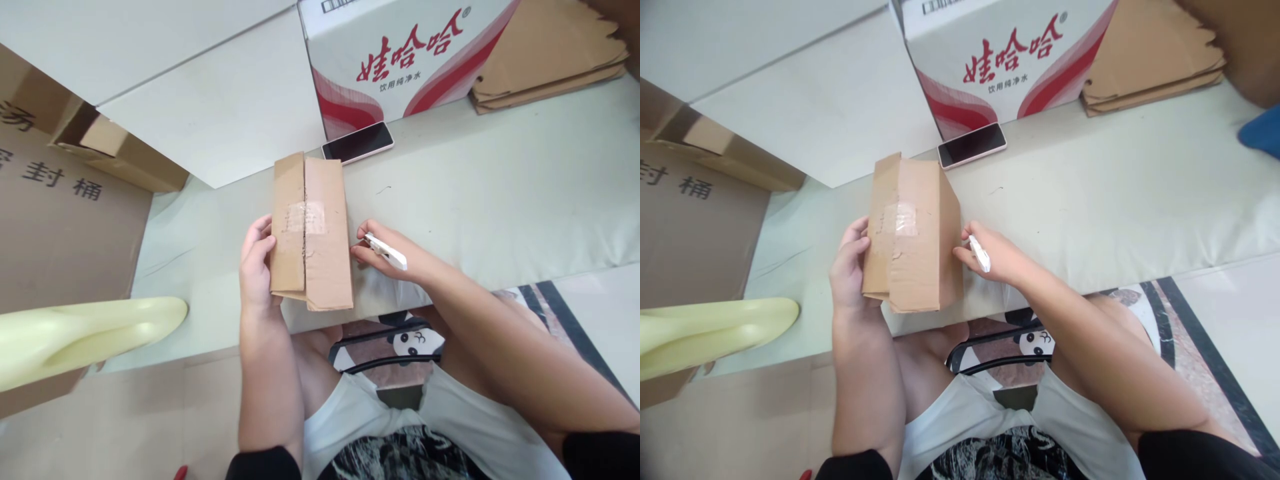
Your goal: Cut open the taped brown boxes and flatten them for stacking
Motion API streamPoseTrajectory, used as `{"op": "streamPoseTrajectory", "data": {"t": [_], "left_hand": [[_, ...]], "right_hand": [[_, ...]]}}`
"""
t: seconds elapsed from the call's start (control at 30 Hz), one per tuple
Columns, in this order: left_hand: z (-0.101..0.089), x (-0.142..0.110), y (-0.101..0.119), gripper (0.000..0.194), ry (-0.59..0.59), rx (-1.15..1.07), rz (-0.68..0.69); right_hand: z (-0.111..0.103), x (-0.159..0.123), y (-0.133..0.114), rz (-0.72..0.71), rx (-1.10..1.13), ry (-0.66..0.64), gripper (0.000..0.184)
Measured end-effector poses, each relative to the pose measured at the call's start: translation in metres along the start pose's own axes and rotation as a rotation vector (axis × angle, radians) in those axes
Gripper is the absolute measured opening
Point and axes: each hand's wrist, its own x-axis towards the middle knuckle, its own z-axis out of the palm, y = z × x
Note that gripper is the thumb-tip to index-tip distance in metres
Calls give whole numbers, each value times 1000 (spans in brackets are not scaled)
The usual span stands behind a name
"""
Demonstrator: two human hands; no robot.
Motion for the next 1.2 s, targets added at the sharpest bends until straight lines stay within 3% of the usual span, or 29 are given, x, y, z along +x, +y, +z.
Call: {"op": "streamPoseTrajectory", "data": {"t": [0.83, 1.2], "left_hand": [[2, 0, 2, 32, 9, -21, -8], [-3, 1, 0, 32, -25, 0, -5]], "right_hand": [[0, 1, 2, -17, -99, 3, 19], [0, 10, 22, -120, -32, 17, 28]]}}
